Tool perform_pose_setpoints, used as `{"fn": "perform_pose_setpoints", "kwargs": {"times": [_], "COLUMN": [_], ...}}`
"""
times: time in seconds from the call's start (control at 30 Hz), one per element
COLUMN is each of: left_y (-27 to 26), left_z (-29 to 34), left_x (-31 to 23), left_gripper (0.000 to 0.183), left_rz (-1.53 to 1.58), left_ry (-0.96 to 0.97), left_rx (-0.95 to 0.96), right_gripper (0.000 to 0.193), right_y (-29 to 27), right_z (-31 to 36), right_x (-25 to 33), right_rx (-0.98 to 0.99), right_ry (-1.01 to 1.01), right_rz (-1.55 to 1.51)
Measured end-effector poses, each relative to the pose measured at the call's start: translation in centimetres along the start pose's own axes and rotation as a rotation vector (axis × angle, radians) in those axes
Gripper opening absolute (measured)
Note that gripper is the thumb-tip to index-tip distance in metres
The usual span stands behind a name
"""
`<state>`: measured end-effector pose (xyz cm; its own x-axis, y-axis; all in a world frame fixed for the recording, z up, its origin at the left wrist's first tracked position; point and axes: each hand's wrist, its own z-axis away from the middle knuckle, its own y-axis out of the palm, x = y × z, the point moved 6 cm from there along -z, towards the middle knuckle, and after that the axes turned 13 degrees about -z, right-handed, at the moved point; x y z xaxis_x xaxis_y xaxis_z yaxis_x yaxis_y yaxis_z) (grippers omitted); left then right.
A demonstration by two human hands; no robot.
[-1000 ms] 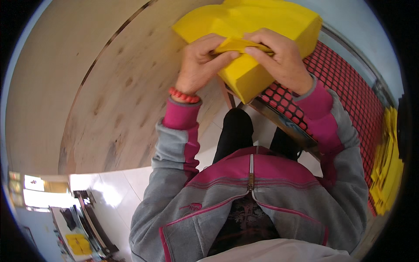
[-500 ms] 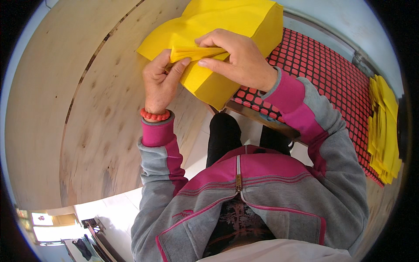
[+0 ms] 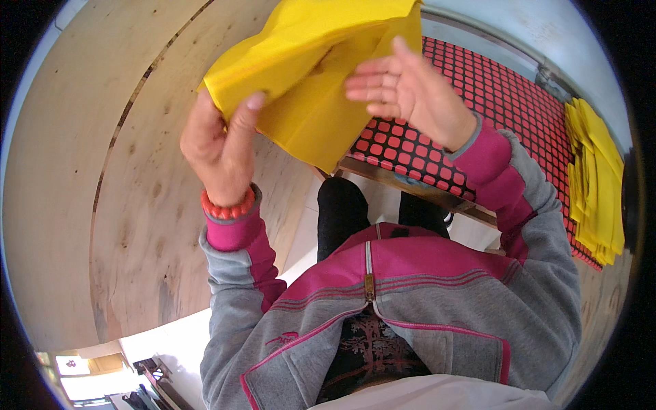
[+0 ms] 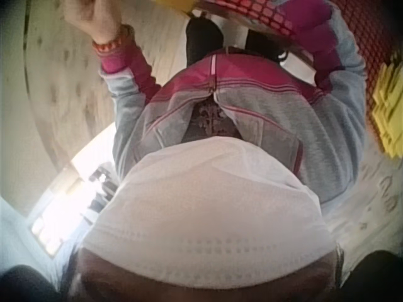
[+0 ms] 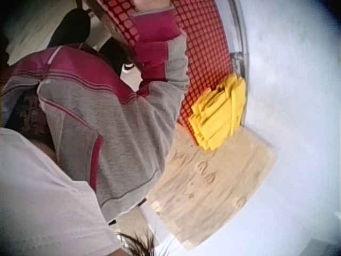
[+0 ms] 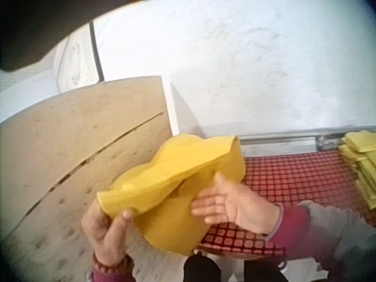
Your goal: The person folds yellow paper sheets by hand on a patterned table, pressing creases and stacking the folded pieces. The person handles the paper one at a time, aligning edges and smoothing folds before placing each finished sheet into a growing stack.
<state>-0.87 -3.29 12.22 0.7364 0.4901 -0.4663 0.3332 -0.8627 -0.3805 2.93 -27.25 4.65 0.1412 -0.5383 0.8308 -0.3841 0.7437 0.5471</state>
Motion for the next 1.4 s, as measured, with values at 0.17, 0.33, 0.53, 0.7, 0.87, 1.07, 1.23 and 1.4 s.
{"fn": "perform_pose_setpoints", "kwargs": {"times": [0.17,0.33,0.53,0.7,0.87,1.07,1.23,1.4], "left_y": [2.6,7.9,16.1,25.7,32.4,35.0,37.2,38.4], "left_z": [2.9,6.0,9.4,10.5,12.2,11.8,12.1,12.4], "left_x": [-7.3,-11.6,-15.6,-15.8,-15.9,-17.4,-18.4,-18.3], "left_gripper": [0.02,0.016,0.011,0.007,0.011,0.012,0.011,0.015], "left_rz": [-0.081,-0.056,0.093,0.029,-0.027,-0.016,-0.004,0.141], "left_ry": [0.517,0.633,0.709,0.686,0.584,0.559,0.563,0.516], "left_rx": [0.214,0.425,0.388,0.524,0.661,0.635,0.718,0.816], "right_gripper": [0.062,0.044,0.039,0.044,0.027,0.028,0.034,0.047], "right_y": [-5.6,-10.2,-13.6,-26.9,-38.0,-38.1,-38.5,-42.8], "right_z": [0.6,1.6,9.6,13.0,14.7,14.5,14.5,13.9], "right_x": [3.4,6.4,10.7,11.0,8.4,9.3,10.1,12.6], "right_rx": [-0.076,-0.068,-0.092,-0.43,-0.684,-0.694,-0.797,-0.73], "right_ry": [-0.209,-0.204,-0.506,-0.453,-0.152,-0.125,-0.113,-0.022], "right_rz": [-0.145,-0.02,0.708,0.342,0.183,0.279,0.245,1.197]}}
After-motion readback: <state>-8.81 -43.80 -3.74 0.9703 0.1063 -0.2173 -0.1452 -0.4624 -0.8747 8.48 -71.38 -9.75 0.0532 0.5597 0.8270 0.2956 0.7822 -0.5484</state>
